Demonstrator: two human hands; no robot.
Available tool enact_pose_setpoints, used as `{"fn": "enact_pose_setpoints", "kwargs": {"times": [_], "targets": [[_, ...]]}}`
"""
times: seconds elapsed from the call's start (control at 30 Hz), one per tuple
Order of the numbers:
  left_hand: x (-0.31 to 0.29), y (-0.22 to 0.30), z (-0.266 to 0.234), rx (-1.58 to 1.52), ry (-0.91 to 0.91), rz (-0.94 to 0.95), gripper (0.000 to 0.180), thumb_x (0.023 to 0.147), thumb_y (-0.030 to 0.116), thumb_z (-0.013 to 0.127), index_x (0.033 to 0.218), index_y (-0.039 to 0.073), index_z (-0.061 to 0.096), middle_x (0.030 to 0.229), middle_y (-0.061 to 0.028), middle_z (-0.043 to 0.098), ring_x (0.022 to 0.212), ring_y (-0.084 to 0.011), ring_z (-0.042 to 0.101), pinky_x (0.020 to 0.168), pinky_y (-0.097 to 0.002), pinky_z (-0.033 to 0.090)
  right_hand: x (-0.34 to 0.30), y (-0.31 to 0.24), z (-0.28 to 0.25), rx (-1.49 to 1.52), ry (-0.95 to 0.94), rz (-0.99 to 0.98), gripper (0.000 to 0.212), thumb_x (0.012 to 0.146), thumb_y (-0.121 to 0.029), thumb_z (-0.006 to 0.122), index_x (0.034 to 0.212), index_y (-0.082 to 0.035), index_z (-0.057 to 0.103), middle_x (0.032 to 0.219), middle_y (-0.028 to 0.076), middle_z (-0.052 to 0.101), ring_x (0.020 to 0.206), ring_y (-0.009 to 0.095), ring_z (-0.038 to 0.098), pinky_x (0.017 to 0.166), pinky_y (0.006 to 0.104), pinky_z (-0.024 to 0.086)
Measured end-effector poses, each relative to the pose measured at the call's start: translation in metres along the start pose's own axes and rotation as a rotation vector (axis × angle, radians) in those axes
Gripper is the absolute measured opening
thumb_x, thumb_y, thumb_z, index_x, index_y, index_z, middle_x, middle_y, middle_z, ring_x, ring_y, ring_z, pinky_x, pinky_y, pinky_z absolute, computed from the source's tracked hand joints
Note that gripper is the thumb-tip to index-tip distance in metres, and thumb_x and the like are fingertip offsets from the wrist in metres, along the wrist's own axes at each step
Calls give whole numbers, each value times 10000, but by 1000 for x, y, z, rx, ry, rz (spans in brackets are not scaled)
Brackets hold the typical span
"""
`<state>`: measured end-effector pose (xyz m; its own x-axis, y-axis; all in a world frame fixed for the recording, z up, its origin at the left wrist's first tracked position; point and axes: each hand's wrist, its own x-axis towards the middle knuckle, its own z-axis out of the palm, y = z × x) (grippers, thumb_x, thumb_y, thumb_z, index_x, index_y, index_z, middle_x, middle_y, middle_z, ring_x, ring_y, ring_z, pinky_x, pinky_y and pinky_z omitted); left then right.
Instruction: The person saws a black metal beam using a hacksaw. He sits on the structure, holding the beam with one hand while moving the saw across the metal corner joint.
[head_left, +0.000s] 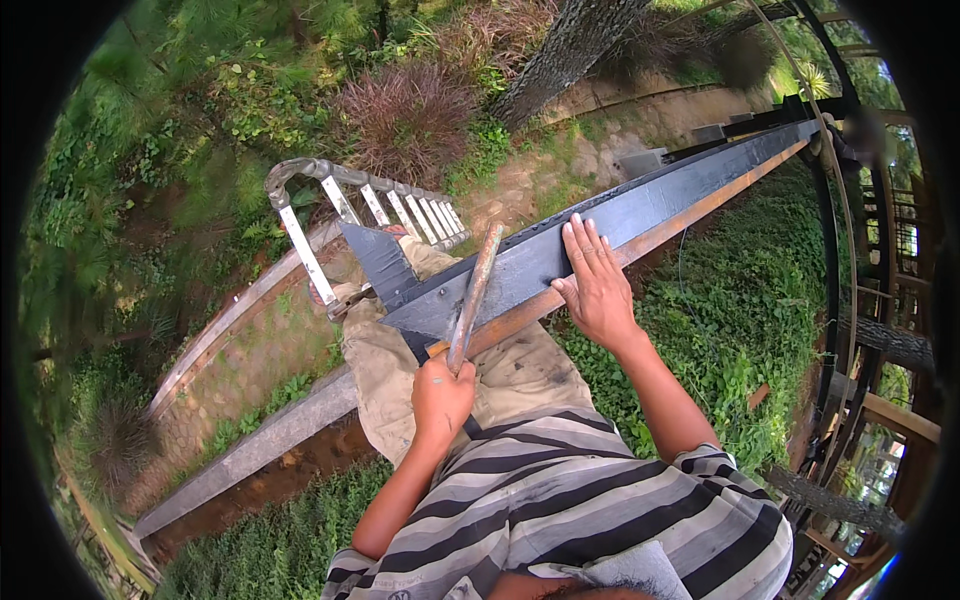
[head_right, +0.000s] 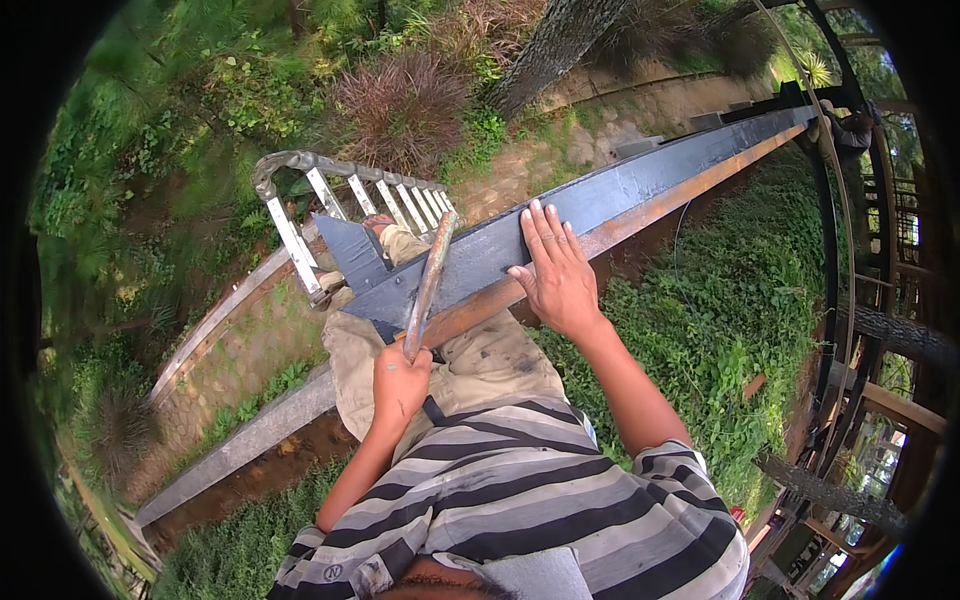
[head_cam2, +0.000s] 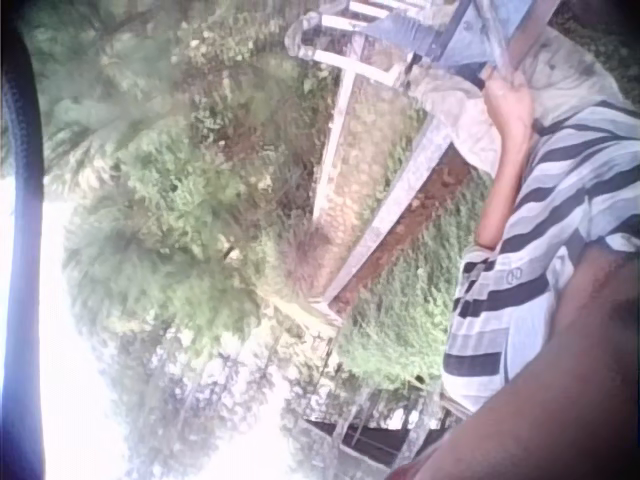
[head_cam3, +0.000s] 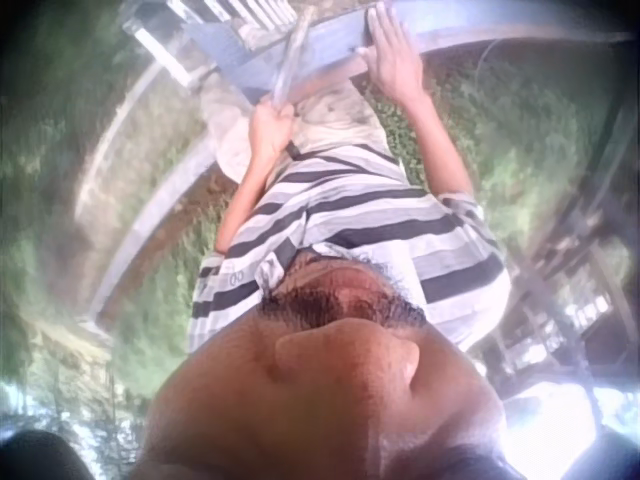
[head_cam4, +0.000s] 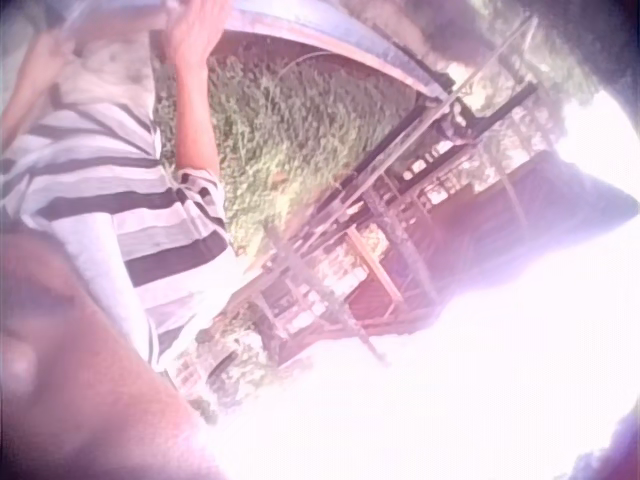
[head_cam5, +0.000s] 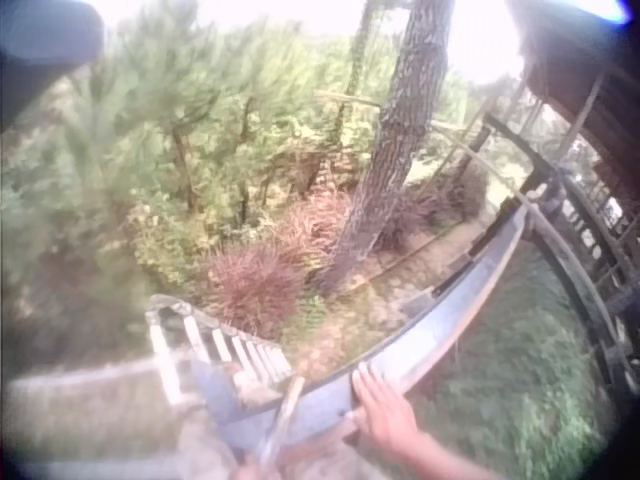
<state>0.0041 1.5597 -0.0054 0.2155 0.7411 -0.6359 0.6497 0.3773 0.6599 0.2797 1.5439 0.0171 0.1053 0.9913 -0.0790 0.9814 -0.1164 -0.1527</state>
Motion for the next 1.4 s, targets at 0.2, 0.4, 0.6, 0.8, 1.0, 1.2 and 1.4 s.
{"fn": "enact_pose_setpoints", "kwargs": {"times": [0.2,0.4,0.6,0.8,1.0,1.2,1.4], "targets": [[3,-8,6,-124,44,139,221,874,134,637,869,-85,664,697,-222,650,644,-298,653,645,-429,493,-9,10,-13,94,82,-70,532,1008,-351,622,1417,-15,578,1517,180,531,1441,349,463,1209,472,351],[6,-11,18,-153,26,147,226,863,140,632,828,-84,644,652,-223,607,603,-292,631,629,-445,480,46,12,-8,88,324,-134,319,1023,-321,602,1159,-54,712,1279,156,686,1272,331,600,1119,460,423],[13,-10,-12,-584,-489,-134,289,984,158,627,747,129,465,529,34,405,352,-82,356,346,-278,298,83,-7,11,159,198,-72,324,987,-318,626,826,-60,738,808,141,724,812,351,698,812,485,512],[18,-12,-24,-791,-737,-180,350,1022,215,648,749,146,439,516,51,363,357,-74,348,355,-271,301,89,-8,15,181,202,-48,384,980,-296,612,707,-43,711,695,176,679,685,396,672,665,505,528],[19,-13,-19,-761,-684,-128,323,1015,200,663,764,120,476,513,46,399,360,-74,349,354,-266,294,89,-3,20,164,235,-61,329,958,-263,644,711,-50,681,709,165,673,675,376,654,648,499,506],[20,-20,-10,-691,-587,-91,310,996,150,659,746,95,485,504,31,422,341,-84,361,335,-282,294,83,-2,28,161,317,-47,304,950,-251,657,726,-48,680,693,143,658,680,357,644,647,463,496],[20,-11,-6,-650,-573,-97,325,983,131,642,724,115,447,507,32,401,349,-86,361,335,-283,309,86,1,19,160,323,-46,282,924,-244,663,713,-57,682,696,140,668,678,353,650,682,471,500]]}}
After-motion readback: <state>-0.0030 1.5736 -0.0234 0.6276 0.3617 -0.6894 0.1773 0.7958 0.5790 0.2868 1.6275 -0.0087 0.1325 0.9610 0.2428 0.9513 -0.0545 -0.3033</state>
